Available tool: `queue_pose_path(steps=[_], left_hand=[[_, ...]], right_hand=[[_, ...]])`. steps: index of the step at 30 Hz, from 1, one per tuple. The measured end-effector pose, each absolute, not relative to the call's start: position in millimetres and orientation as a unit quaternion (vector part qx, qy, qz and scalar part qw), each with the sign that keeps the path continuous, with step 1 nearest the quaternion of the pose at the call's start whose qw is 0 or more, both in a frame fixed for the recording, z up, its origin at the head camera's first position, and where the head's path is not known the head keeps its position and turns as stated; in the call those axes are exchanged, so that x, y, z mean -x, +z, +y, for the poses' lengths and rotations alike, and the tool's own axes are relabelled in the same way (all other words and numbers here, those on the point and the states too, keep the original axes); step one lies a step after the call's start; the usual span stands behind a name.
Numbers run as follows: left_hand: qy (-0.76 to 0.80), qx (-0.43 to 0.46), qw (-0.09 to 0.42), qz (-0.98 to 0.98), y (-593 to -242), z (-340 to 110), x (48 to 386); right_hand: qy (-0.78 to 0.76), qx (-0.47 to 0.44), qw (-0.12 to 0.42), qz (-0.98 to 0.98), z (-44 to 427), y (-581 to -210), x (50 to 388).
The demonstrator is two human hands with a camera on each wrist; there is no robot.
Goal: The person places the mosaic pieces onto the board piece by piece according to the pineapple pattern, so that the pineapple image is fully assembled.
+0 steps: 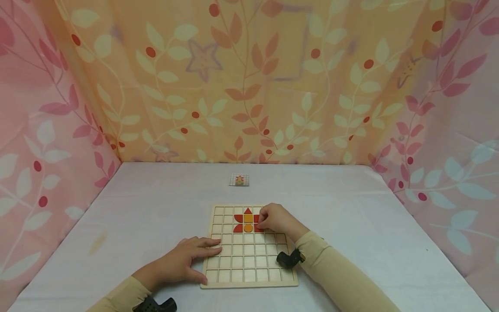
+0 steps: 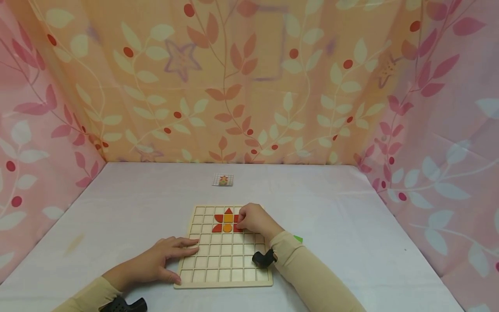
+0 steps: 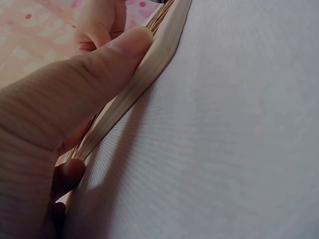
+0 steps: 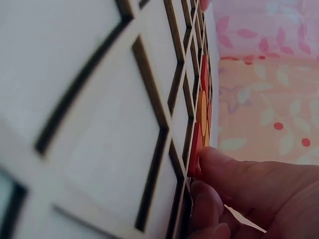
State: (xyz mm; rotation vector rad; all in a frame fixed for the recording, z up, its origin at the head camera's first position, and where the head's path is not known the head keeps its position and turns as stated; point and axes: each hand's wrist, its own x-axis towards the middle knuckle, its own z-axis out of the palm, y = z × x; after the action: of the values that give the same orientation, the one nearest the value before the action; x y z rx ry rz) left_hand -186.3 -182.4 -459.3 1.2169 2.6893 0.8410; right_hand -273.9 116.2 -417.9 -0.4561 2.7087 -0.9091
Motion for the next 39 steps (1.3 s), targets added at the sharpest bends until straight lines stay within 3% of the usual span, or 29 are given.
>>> queue_pose_path(steps=[9, 22, 33, 39], left_hand=[[0.279, -0.396, 0.041, 0.874, -459, -183, 186], [0.275, -0.392, 0.042, 0.877, -458, -182, 186], [0.276, -0.392, 0.036, 0.877, -458, -181, 185], [0.275, -0.397, 0.028, 0.875, -459, -182, 185]], right_hand=[[-0.317, 0.162, 0.148, 0.923, 129, -408, 274], [-0.326, 0.131, 0.149, 0.924, 185, -385, 269], [-0.313, 0.104, 0.167, 0.929, 233, -395, 255], [-0.318, 0.144, 0.184, 0.919, 247, -404, 252]])
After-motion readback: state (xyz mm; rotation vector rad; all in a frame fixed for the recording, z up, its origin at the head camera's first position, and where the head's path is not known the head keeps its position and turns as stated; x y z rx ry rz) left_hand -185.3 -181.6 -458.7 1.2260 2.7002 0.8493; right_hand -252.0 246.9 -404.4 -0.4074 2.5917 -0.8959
